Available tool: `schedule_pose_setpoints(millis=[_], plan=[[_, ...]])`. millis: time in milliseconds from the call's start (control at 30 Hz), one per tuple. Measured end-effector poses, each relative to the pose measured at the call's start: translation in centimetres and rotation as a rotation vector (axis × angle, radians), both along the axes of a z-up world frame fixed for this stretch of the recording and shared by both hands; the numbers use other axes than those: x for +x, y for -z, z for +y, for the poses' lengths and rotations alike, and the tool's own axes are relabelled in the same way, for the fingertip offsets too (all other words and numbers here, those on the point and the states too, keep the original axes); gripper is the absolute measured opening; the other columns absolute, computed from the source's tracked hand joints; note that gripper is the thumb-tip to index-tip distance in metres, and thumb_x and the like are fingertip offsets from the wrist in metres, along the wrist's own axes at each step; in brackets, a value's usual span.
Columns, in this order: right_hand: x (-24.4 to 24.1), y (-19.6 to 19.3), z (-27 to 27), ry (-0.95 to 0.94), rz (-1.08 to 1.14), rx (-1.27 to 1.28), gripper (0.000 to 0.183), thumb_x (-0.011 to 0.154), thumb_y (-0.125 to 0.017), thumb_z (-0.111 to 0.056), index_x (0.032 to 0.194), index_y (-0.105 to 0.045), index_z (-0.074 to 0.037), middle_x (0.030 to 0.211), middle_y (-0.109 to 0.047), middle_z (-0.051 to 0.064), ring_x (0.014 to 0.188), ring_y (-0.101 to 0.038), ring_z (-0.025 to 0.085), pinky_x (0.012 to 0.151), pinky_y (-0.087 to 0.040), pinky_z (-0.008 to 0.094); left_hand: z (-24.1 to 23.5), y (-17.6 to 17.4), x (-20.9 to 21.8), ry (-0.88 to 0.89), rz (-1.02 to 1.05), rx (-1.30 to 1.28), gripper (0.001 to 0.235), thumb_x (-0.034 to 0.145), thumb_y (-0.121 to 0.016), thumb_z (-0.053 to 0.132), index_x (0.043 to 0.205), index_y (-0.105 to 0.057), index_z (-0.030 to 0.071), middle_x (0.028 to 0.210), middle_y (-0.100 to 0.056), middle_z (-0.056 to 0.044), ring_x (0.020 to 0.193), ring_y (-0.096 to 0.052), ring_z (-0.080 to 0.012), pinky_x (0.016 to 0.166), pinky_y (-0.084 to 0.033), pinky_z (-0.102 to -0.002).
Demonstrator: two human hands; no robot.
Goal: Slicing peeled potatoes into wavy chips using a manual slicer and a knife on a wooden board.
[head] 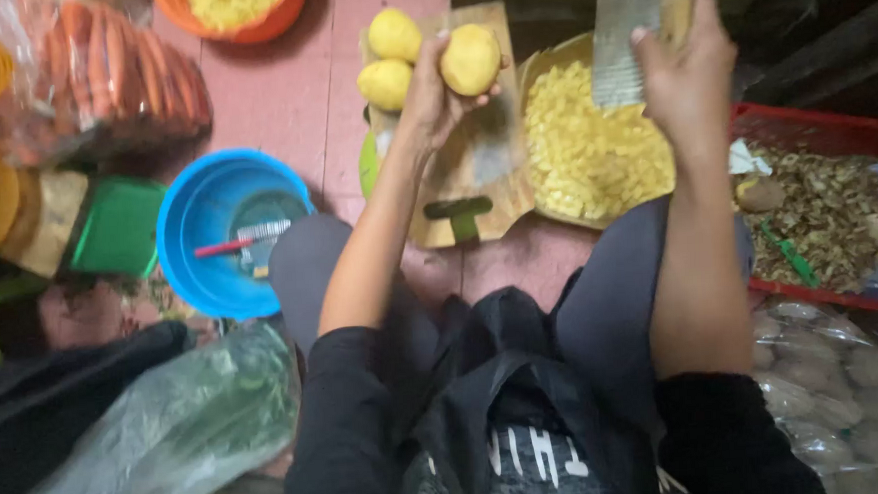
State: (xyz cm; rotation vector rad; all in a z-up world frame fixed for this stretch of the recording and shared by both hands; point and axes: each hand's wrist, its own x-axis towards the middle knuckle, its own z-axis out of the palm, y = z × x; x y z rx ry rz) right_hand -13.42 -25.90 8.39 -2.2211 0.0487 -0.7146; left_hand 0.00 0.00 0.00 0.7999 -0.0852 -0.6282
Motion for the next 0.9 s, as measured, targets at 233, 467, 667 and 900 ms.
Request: schedule_pose_setpoints(millis=[233,467,667,900], plan=[[1.6,2.9,1.3,0.313,0.26,-0.473,0.034,0.105,-0.072,-0.008,0.124,-0.049,0.007,0.091,-0.069,0.031,0.073,-0.067,0.054,0.063,-0.054,0.061,4.2,0.7,-5.7,-0.161,-0.372,0.598,0.052,0.102,-0.038,0.032,0.138,-0.059,0.0,0.129,-0.066,-0.011,0.112,-0.06,-0.0198,0.1,-0.049,-0.032],[3.0,4.3,7.9,-0.195,0.285,-0.181,0.023,0.101,-0.065,0.004,0.119,-0.052,0.008,0.078,-0.065,0.018,0.051,-0.058,0.026,0.044,-0.048,0.04,4.6,7.6,-7.5,-0.3,-1.388,1.02,0.08,0.069,-0.062,-0.001,0.145,-0.038,0.004,0.149,-0.042,-0.016,0.14,-0.038,-0.0395,0.124,-0.031,-0.052],[4.0,3.6,10.6,-0.293,0.3,-0.264,0.026,0.102,-0.065,0.003,0.122,-0.049,0.007,0.085,-0.069,0.026,0.062,-0.066,0.039,0.053,-0.051,0.05,5.3,7.5,-9.2,-0.428,-1.052,1.24,0.103,0.072,-0.097,0.039,0.147,-0.037,0.003,0.143,-0.049,-0.021,0.128,-0.058,-0.041,0.109,-0.051,-0.052],[5.1,4.5,11.4,-0.257,0.255,-0.435,0.023,0.106,-0.069,-0.003,0.114,-0.047,-0.002,0.073,-0.067,0.016,0.056,-0.065,0.035,0.053,-0.05,0.052,5.8,5.7,-7.6,-0.324,-1.129,1.022,0.065,0.076,-0.088,0.015,0.128,-0.05,0.005,0.131,-0.06,-0.016,0.114,-0.066,-0.0361,0.098,-0.056,-0.044]])
